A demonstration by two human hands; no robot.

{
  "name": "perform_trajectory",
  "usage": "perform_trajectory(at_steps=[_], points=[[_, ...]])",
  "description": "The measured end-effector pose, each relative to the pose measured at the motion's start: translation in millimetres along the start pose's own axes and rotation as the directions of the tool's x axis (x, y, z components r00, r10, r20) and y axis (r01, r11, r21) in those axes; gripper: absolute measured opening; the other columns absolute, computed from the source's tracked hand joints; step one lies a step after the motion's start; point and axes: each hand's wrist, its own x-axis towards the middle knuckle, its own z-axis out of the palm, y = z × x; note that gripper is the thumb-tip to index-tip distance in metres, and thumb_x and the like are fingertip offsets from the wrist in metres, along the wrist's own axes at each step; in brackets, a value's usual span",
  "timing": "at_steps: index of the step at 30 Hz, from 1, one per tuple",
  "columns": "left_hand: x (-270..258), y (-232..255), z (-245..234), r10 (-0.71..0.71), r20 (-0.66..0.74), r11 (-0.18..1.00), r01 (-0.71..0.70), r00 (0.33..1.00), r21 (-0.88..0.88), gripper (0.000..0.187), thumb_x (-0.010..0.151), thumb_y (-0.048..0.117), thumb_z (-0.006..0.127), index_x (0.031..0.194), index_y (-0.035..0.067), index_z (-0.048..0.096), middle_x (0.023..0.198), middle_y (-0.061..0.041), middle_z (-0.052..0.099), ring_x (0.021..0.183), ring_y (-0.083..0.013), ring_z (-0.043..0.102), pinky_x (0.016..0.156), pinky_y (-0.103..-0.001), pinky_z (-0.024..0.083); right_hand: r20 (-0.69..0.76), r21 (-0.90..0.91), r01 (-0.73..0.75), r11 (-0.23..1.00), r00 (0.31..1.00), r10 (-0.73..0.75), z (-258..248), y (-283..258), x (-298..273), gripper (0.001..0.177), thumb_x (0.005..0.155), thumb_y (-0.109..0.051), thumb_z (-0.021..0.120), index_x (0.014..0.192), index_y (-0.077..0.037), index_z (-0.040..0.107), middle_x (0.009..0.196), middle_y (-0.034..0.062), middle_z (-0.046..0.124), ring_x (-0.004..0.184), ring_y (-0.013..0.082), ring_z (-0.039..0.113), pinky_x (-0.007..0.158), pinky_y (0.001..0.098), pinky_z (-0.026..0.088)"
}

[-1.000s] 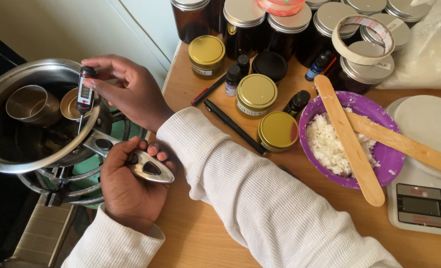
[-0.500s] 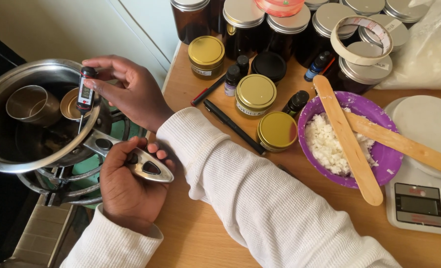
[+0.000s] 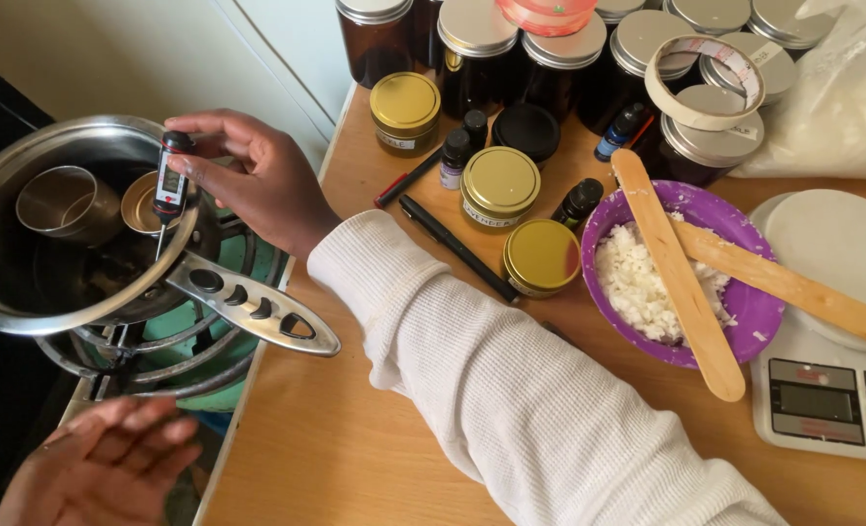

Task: Checking the temperature of melting wax and cleaning a metal lid with a tissue.

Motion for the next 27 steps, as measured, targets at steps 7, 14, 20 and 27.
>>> perform_trajectory(at_steps=[7, 14, 20, 27], points=[[-47.3, 5.5, 90.5, -0.179, -0.378, 0.558, 0.410, 0.908, 0.721, 0.040, 0.116, 0.009, 0.051, 0.116, -0.007, 0.088, 0.122, -0.023, 0.086, 0.111, -0.0375, 0.075, 0.105, -0.047, 0.056, 0.013, -0.038, -0.013, 0.999, 1.000, 0.014, 0.4, -10.7, -2.2, 0.036, 0.099, -0.021, 0.082, 0.132, -0.011, 0.074, 0.122, 0.0080, 0.082, 0.102, 0.0140, 0.077, 0.082, 0.0259, 0.064], [109.0, -159.5, -46.1, 0.833, 0.466, -0.324, -0.417, 0.300, 0.849, 0.047, 0.100, 0.031, 0.077, 0.137, 0.002, 0.080, 0.138, -0.019, 0.079, 0.123, -0.0355, 0.075, 0.098, -0.050, 0.058, 0.010, -0.044, -0.018, 0.999, 1.000, 0.018, -0.8, -10.0, -2.0, 0.034, 0.099, -0.018, 0.081, 0.132, -0.010, 0.074, 0.117, 0.0067, 0.082, 0.100, 0.0114, 0.076, 0.080, 0.0240, 0.061], [108.5, -159.6, -6.5, 0.907, 0.245, -0.292, 0.091, 0.342, 0.952, 0.051, 0.111, 0.059, 0.064, 0.136, 0.018, 0.081, 0.137, -0.002, 0.083, 0.116, -0.0297, 0.065, 0.088, -0.042, 0.038, 0.014, -0.033, -0.020, 0.999, 1.000, 0.021, 0.2, -12.6, -3.5, 0.034, 0.100, -0.018, 0.081, 0.132, -0.010, 0.074, 0.115, 0.0060, 0.082, 0.096, 0.0101, 0.074, 0.075, 0.0240, 0.061], [138.7, -155.9, -18.6, 0.861, 0.299, -0.371, 0.106, 0.412, 0.922, 0.056, 0.120, 0.058, 0.065, 0.086, 0.014, 0.068, 0.094, -0.005, 0.075, 0.062, -0.0272, 0.068, 0.046, -0.041, 0.045, 0.011, -0.054, -0.029, 0.998, 0.999, 0.030, -0.1, -17.0, -4.3, 0.034, 0.099, -0.023, 0.081, 0.132, -0.014, 0.074, 0.117, 0.0035, 0.081, 0.096, 0.0089, 0.073, 0.067, 0.0251, 0.063]])
